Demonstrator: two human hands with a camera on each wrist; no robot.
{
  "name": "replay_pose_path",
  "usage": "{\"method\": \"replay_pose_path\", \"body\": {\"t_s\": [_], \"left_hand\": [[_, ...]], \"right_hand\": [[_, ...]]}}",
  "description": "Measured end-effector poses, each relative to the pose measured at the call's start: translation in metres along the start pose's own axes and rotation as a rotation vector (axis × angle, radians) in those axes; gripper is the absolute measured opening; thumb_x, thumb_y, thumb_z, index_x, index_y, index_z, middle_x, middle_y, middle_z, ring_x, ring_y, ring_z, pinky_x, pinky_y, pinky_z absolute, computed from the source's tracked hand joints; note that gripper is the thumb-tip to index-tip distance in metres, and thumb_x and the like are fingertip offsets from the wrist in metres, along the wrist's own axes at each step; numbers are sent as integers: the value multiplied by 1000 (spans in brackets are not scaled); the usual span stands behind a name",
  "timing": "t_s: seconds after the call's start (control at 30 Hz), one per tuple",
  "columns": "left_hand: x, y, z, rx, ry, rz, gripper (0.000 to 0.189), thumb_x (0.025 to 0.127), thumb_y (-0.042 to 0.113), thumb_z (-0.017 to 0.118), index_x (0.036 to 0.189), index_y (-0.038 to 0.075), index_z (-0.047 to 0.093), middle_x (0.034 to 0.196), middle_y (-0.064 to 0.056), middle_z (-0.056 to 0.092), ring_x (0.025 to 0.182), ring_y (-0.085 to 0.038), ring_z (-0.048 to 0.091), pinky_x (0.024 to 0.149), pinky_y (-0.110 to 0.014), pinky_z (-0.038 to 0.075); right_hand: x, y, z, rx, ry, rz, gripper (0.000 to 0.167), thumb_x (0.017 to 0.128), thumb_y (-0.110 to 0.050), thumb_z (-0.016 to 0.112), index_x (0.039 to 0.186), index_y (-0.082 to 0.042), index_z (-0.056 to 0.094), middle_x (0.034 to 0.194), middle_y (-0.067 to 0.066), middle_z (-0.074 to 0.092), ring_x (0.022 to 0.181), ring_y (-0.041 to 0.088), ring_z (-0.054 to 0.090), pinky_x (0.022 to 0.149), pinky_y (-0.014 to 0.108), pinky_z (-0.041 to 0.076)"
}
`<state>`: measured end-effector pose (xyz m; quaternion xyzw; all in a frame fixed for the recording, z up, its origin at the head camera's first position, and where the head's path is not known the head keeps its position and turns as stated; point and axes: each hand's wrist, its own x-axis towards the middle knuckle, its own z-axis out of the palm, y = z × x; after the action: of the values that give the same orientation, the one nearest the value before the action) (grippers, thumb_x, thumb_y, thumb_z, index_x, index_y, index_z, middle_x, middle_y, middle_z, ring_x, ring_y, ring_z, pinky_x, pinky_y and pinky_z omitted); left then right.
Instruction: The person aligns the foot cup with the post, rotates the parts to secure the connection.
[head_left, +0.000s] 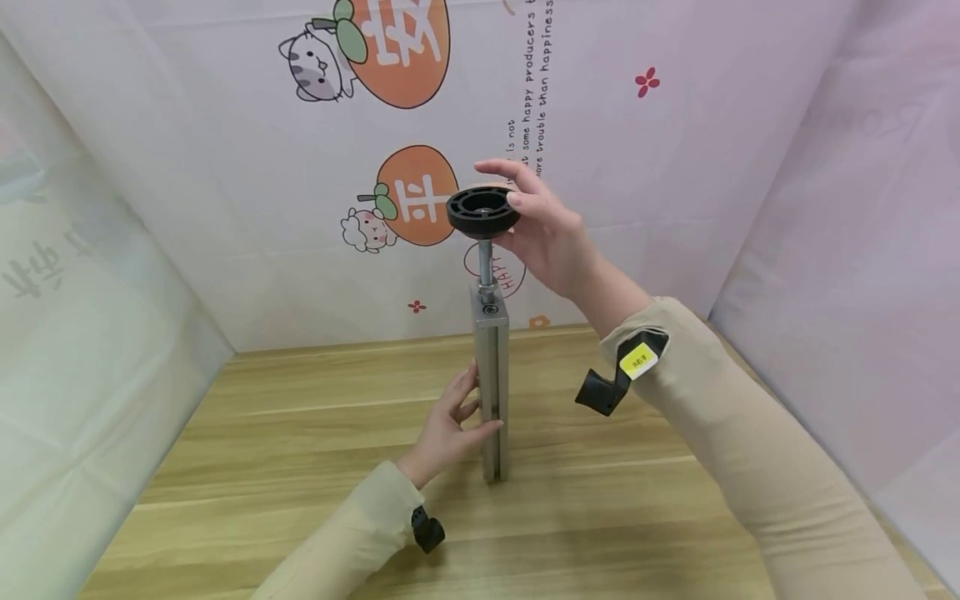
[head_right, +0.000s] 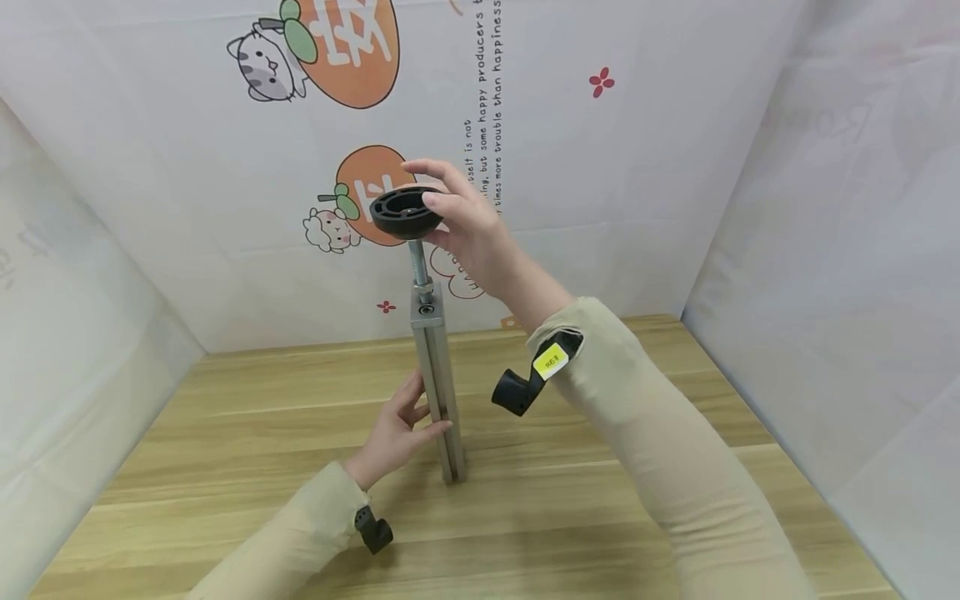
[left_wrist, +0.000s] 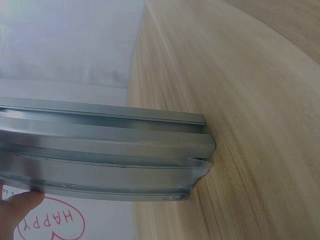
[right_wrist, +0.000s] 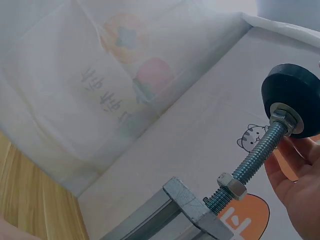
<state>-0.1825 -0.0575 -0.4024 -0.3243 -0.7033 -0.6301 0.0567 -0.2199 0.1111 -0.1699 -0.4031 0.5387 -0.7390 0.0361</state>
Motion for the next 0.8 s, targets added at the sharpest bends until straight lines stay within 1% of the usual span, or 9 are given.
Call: {"method": "replay_pose_path", "body": {"t_s": [0.07, 0.1, 0.17, 0.3, 0.33, 0.4, 0.5, 0.6, 0.8], "left_hand": [[0, 0, 0, -3, 3, -9, 100, 79, -10, 68, 141, 52, 20, 150, -21, 26, 122, 1, 38, 102, -43, 41], [0, 0, 0, -3, 5, -9, 100, 79, -10, 68, 140, 53, 20, 150, -21, 26, 122, 1, 38, 102, -42, 41], [0, -1, 0, -4, 9, -9, 100, 79, -10, 68, 140, 54, 21, 150, -21, 26, 121, 1, 38, 102, -41, 41], [1, -2, 0, -8, 11, -7, 99, 80, -9, 69, 141, 52, 21, 148, -20, 28, 121, -2, 39, 102, -42, 42], [1, -2, 0, -6, 11, -9, 98, 80, -9, 69, 142, 51, 21, 148, -20, 29, 121, -2, 39, 102, -44, 42], [1, -1, 0, -5, 10, -17, 97, 80, -8, 69, 142, 49, 21, 147, -20, 30, 121, -3, 40, 102, -45, 41], [1, -1, 0, -2, 9, -25, 97, 80, -8, 69, 143, 47, 21, 147, -19, 31, 122, -3, 40, 103, -45, 41], [1, -1, -1, 0, 8, -17, 97, 79, -9, 69, 143, 48, 21, 148, -20, 30, 122, -3, 40, 102, -45, 41], [1, -2, -1, 1, 4, 8, 98, 80, -8, 68, 144, 48, 20, 147, -21, 29, 123, -7, 40, 102, -45, 42]], "right_hand": [[1, 1, -1, 62, -49, 11, 45, 86, -23, 48, 129, -11, 41, 125, 14, 48, 111, 24, 48, 92, 30, 43], [2, 1, 0, 91, -68, 17, 46, 86, -24, 49, 129, -12, 42, 130, 18, 45, 113, 25, 46, 93, 31, 42], [2, 1, 1, 142, -93, 28, 47, 84, -24, 50, 129, -12, 43, 134, 20, 43, 116, 27, 44, 95, 33, 40], [4, 2, 2, 216, -124, 39, 47, 81, -21, 49, 127, -12, 45, 135, 20, 42, 120, 29, 40, 99, 37, 37], [4, 2, 1, 234, -131, 40, 47, 80, -20, 49, 126, -12, 46, 133, 16, 44, 120, 29, 40, 99, 38, 36], [4, 3, 0, 263, -142, 42, 46, 77, -19, 52, 122, -12, 49, 131, 15, 45, 119, 29, 39, 99, 38, 37], [5, 4, -2, 291, -152, 42, 46, 74, -19, 57, 119, -11, 52, 129, 14, 47, 116, 27, 39, 98, 37, 37], [6, 4, -2, 299, -155, 42, 48, 73, -20, 60, 119, -11, 51, 128, 14, 46, 115, 27, 40, 98, 37, 37], [5, 5, -1, 287, -148, 39, 46, 76, -18, 56, 121, -12, 48, 129, 16, 44, 114, 25, 43, 100, 36, 38]]}}
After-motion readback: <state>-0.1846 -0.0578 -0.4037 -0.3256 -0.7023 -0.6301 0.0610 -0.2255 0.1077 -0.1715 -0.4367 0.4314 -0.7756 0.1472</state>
